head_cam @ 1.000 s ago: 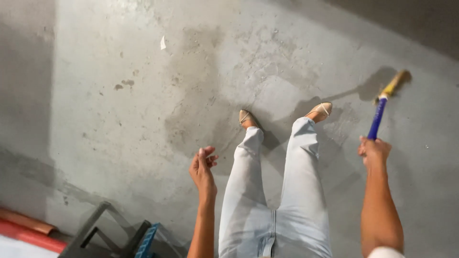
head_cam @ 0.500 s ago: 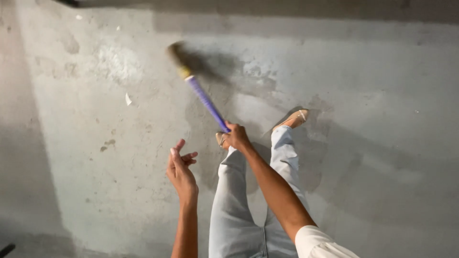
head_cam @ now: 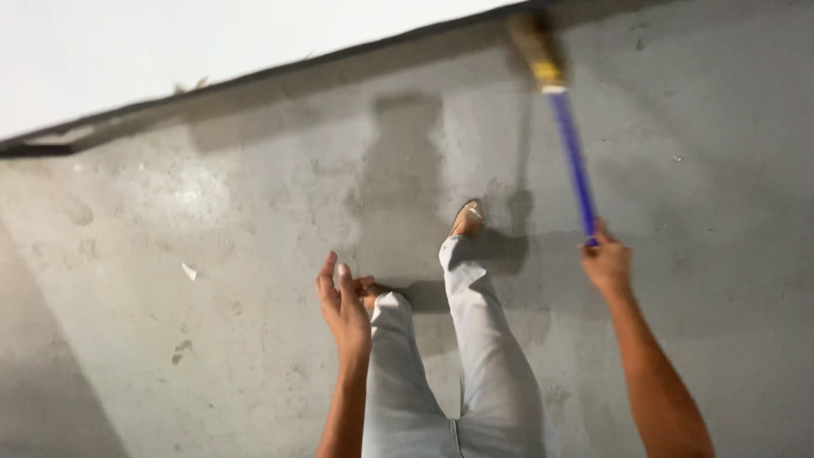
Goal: Sweeping the floor of a bakery kitchen using a broom and a dustpan.
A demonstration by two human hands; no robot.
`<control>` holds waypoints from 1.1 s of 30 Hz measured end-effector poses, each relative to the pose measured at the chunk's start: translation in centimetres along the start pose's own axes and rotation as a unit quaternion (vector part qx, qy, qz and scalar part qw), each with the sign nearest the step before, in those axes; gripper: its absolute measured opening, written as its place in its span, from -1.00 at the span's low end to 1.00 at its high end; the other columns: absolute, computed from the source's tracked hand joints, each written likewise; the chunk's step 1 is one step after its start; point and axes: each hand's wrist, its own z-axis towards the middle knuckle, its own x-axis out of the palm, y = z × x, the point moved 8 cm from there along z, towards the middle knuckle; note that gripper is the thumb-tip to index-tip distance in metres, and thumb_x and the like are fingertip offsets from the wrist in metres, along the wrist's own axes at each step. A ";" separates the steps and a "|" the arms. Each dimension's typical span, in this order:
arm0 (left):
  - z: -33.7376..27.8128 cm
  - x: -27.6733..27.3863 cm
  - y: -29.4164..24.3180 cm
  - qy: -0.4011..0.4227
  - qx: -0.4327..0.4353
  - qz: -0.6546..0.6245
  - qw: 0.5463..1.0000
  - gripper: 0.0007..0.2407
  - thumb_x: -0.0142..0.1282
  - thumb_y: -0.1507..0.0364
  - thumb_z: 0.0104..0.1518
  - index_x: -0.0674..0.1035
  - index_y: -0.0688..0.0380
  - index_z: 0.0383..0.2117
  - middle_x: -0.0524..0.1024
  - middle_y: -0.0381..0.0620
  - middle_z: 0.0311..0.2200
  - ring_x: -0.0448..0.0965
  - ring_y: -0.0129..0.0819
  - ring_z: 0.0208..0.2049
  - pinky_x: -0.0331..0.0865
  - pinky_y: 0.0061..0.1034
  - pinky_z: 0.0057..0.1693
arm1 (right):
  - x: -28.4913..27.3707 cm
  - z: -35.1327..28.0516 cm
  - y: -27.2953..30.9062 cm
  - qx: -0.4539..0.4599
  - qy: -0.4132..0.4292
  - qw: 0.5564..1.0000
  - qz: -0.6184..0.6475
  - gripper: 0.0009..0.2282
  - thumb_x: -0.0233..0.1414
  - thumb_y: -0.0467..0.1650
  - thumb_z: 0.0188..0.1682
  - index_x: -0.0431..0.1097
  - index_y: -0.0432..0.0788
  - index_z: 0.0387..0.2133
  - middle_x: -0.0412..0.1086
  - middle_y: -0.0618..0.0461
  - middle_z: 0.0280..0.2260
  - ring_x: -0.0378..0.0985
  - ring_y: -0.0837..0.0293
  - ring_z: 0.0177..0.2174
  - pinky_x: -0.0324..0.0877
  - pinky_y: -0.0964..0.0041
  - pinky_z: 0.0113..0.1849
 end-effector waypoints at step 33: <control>8.1 25.1 -23.8 0.043 0.477 0.477 0.736 -0.49 0.09 0.57 0.41 0.22 0.07 0.48 0.07 0.03 0.50 -0.04 -0.05 0.54 -0.12 0.03 0.59 | -6.3 16.4 -5.8 0.007 -0.013 1.000 0.023 -0.45 0.14 -0.47 0.07 0.19 -0.06 0.37 0.52 -0.11 -0.35 0.59 0.18 -0.48 0.51 0.36 -0.44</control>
